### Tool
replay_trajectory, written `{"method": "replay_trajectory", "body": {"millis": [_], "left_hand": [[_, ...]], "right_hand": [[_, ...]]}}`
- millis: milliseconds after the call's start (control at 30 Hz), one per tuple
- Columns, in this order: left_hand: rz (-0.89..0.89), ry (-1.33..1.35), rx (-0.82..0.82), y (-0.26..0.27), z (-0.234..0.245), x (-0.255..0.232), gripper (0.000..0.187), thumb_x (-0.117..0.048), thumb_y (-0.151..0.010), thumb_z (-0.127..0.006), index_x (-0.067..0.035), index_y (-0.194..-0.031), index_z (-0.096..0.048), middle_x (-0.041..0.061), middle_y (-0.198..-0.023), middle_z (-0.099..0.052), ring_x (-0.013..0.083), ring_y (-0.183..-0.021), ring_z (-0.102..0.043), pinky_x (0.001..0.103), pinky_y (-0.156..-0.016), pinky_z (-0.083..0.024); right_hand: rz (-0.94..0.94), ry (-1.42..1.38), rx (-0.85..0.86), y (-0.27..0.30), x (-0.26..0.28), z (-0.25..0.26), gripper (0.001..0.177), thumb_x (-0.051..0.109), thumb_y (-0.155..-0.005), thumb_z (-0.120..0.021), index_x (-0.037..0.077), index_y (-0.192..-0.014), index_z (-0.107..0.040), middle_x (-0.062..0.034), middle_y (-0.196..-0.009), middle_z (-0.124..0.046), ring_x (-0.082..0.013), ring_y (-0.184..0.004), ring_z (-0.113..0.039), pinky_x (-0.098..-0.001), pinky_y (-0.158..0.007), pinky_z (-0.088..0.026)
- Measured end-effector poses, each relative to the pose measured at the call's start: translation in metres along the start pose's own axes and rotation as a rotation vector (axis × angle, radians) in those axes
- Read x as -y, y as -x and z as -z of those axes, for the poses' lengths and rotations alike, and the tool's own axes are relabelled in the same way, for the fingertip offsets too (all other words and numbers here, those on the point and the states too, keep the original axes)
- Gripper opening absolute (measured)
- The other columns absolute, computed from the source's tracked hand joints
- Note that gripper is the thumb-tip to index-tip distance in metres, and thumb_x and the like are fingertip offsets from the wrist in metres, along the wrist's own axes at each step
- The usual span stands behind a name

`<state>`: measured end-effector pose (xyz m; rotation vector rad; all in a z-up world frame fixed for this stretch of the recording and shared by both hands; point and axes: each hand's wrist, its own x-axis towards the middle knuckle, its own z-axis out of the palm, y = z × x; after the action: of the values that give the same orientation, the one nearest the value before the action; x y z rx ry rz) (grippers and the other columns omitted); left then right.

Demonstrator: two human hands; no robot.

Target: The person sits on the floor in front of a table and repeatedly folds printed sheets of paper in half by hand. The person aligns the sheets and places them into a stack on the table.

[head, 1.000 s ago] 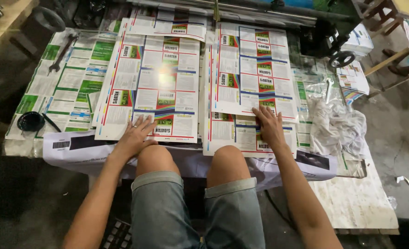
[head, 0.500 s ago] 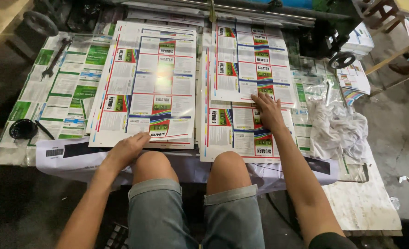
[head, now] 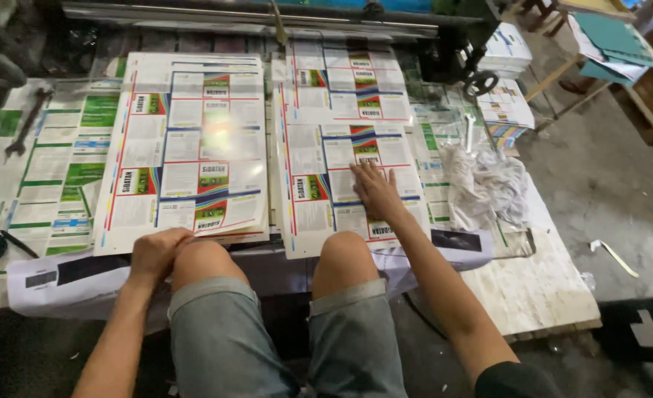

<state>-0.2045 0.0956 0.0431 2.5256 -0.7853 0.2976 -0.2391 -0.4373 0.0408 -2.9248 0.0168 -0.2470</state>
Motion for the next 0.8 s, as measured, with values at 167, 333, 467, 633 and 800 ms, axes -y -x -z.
{"method": "replay_trajectory", "body": {"millis": [167, 333, 467, 633, 800], "left_hand": [[0.283, 0.086, 0.178, -0.023, 0.006, 0.008, 0.018, -0.032, -0.08, -0.079, -0.018, -0.092, -0.083, 0.005, -0.088, -0.079, 0.0278, -0.08, -0.076, 0.041, -0.071, -0.058], [0.226, 0.27, 0.29, -0.039, 0.001, 0.03, 0.023, -0.032, -0.078, -0.079, -0.016, -0.095, -0.081, 0.005, -0.086, -0.08, 0.0236, -0.08, -0.078, 0.039, -0.072, -0.059], [0.082, 0.051, 0.153, -0.034, 0.021, 0.008, 0.016, -0.029, -0.093, -0.075, -0.014, -0.098, -0.08, 0.009, -0.092, -0.078, 0.0283, -0.084, -0.075, 0.04, -0.073, -0.056], [-0.234, -0.221, -0.442, -0.008, 0.039, -0.028, 0.01, -0.019, -0.106, -0.071, -0.011, -0.101, -0.074, 0.007, -0.101, -0.077, 0.0227, -0.092, -0.073, 0.039, -0.096, -0.054], [-0.213, -0.207, -0.346, 0.005, -0.037, 0.004, 0.01, -0.019, -0.097, -0.068, -0.011, -0.101, -0.073, 0.005, -0.109, -0.076, 0.021, -0.099, -0.073, 0.041, -0.093, -0.053]], "right_hand": [[0.121, 0.017, 0.093, 0.085, 0.04, 0.043, 0.079, 0.043, -0.085, -0.073, 0.028, -0.154, -0.038, -0.0102, -0.166, -0.028, -0.0396, -0.151, -0.024, -0.0741, -0.113, -0.018], [0.167, 0.125, 0.08, 0.124, 0.035, 0.03, 0.079, 0.038, -0.084, -0.075, 0.037, -0.155, -0.041, -0.0088, -0.166, -0.032, -0.0372, -0.15, -0.031, -0.0707, -0.112, -0.023], [0.223, 0.258, 0.036, 0.122, 0.031, 0.021, 0.074, 0.044, -0.083, -0.075, 0.031, -0.149, -0.047, -0.0075, -0.159, -0.042, -0.0311, -0.145, -0.04, -0.0668, -0.116, -0.023], [0.475, 0.313, 0.048, 0.123, 0.048, 0.042, 0.068, 0.039, -0.078, -0.077, 0.014, -0.137, -0.057, -0.0089, -0.145, -0.056, -0.0296, -0.135, -0.049, -0.0548, -0.115, -0.03], [0.515, 0.312, -0.029, 0.123, 0.036, 0.026, 0.055, 0.032, -0.085, -0.074, 0.014, -0.135, -0.059, -0.0089, -0.143, -0.059, -0.0281, -0.133, -0.054, -0.0512, -0.114, -0.035]]}}
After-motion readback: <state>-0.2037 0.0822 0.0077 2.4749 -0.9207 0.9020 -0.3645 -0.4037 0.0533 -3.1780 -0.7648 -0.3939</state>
